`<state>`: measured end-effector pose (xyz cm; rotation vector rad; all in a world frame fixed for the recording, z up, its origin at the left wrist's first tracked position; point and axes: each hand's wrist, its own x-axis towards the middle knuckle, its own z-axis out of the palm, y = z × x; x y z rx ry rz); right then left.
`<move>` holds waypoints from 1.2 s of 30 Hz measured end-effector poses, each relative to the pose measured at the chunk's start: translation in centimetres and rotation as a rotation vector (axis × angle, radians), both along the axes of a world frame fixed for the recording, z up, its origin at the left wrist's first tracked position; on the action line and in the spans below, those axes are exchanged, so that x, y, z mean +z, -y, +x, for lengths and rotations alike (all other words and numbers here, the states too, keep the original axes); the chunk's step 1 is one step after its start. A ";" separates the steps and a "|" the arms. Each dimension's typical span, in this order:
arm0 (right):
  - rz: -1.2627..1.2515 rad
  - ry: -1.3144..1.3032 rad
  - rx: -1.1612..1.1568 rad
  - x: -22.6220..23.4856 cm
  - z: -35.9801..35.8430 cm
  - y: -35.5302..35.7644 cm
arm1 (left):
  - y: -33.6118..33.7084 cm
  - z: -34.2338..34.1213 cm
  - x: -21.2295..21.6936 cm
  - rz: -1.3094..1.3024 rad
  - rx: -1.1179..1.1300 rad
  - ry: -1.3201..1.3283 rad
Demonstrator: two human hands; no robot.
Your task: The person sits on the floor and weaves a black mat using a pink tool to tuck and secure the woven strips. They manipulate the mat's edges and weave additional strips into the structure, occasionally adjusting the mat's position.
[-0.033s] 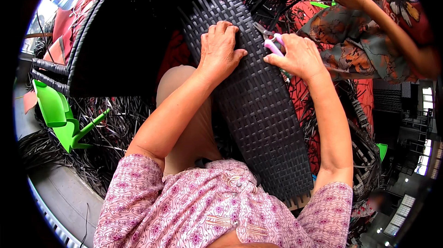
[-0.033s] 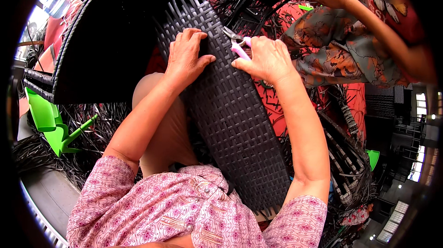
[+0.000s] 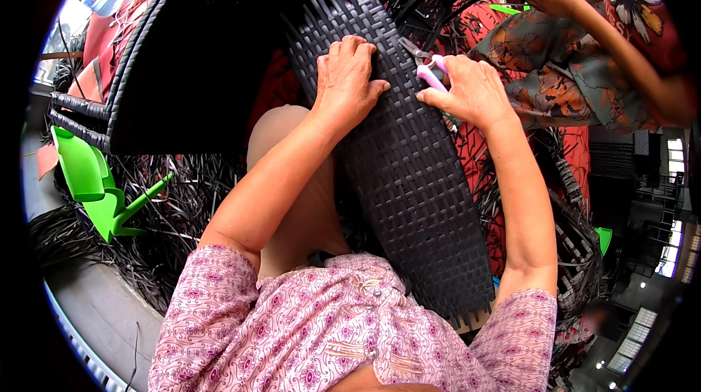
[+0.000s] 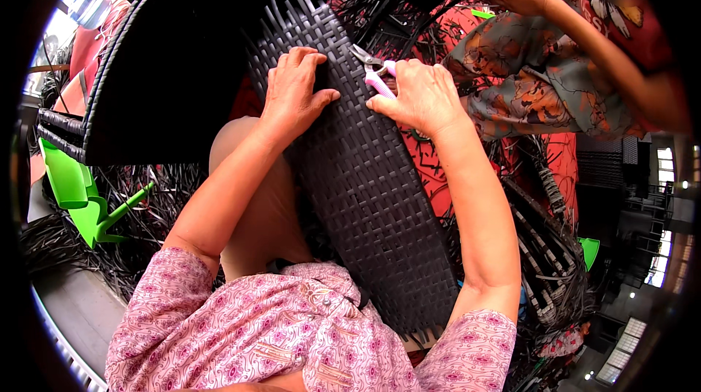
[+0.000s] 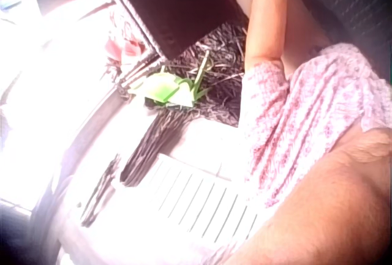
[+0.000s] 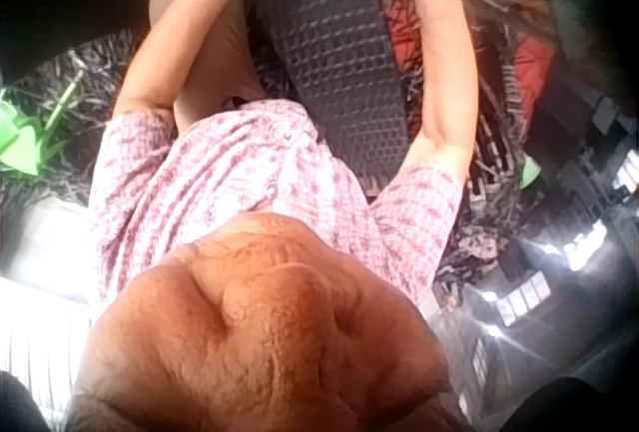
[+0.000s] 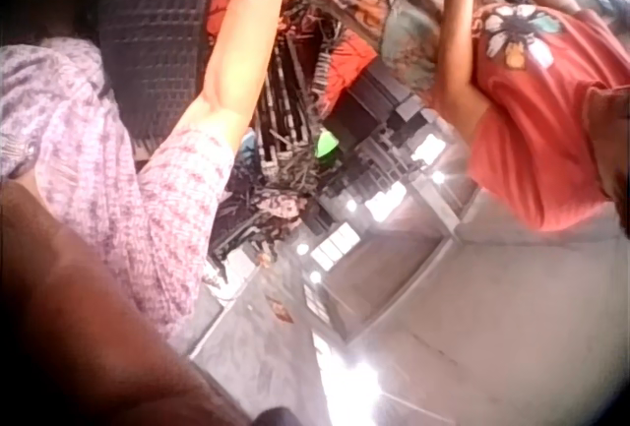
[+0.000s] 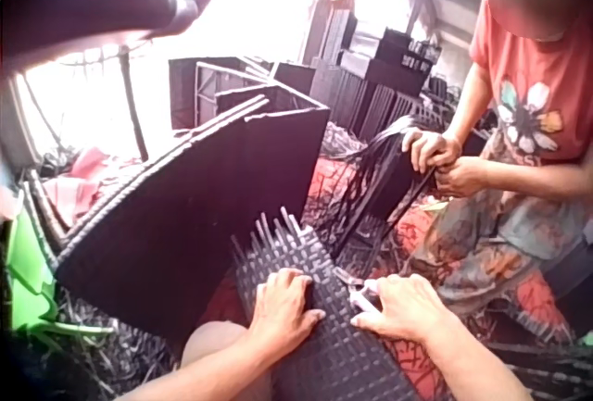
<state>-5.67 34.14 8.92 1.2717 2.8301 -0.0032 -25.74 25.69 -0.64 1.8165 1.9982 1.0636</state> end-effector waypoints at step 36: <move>-0.038 -0.033 -0.104 -1.2 -0.8 1.5 | 0.1 -0.1 -0.2 0.038 0.010 0.035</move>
